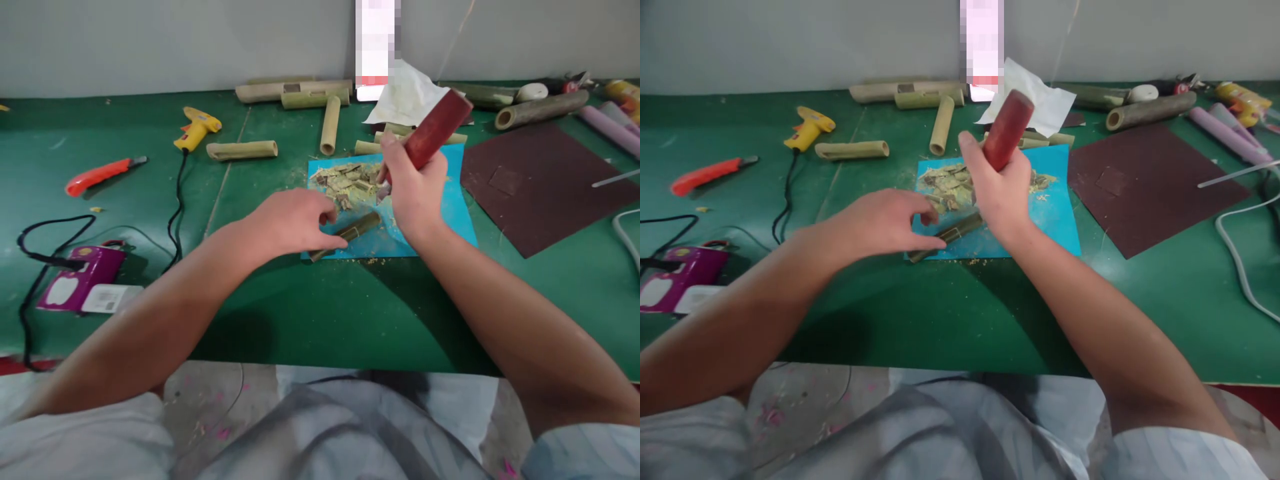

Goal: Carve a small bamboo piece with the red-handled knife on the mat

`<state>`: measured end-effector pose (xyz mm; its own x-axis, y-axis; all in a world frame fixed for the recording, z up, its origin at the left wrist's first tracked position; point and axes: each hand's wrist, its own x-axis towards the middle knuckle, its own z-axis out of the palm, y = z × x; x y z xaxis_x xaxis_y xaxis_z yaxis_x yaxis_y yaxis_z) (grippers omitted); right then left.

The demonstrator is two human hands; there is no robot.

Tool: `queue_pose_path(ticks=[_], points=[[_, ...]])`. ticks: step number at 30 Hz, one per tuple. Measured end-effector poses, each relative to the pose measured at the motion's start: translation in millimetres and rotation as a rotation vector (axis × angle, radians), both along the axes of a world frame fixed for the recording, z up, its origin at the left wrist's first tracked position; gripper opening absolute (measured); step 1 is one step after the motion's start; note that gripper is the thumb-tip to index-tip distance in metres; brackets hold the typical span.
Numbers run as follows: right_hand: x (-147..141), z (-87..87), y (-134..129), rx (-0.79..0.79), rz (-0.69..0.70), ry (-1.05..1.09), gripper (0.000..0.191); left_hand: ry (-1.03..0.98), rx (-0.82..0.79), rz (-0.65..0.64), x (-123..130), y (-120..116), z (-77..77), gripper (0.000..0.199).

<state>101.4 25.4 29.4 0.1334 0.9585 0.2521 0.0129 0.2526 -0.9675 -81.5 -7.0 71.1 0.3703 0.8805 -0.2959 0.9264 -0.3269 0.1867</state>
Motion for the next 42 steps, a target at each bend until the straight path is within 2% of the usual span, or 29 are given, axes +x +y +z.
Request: queue_pose_path(ticks=[4, 7, 12, 16, 19, 21, 26, 32, 38, 42], points=[[9, 1.9, 8, 0.077, -0.043, -0.08, 0.051, 0.058, 0.027, -0.064, 6, -6, -8.0, 0.022], [11, 8.0, 8, 0.077, -0.048, -0.134, 0.051, -0.015, 0.14, -0.068, 15, -4, -17.3, 0.021], [10, 15.7, 9, -0.001, -0.017, -0.181, 0.047, -0.21, 0.236, -0.25, 34, 4, -37.8, 0.028], [23, 4.1, 6, 0.01, 0.06, -0.201, 0.049, -0.329, 0.289, -0.312, 35, 8, -54.7, 0.032], [37, -7.8, -3, -0.015, 0.082, -0.215, 0.045, -0.403, 0.329, -0.34, 29, 9, -61.7, 0.031], [44, -12.1, -9, 0.008, 0.079, -0.188, 0.047, -0.443, 0.32, -0.345, 25, 9, -63.5, 0.03], [52, -10.3, -17, 0.038, 0.19, -0.129, 0.047, -0.487, 0.267, -0.345, 20, 10, -62.8, 0.028], [58, -11.9, -15, 0.059, 0.341, -0.193, 0.044, -0.5, 0.237, -0.349, 19, 8, -60.9, 0.025], [58, -14.1, -18, 0.034, 0.326, -0.217, 0.046, -0.505, 0.238, -0.353, 16, 9, -62.8, 0.025], [57, -14.4, -19, 0.063, 0.395, -0.232, 0.038, -0.479, 0.244, -0.366, 15, 10, -64.6, 0.025]])
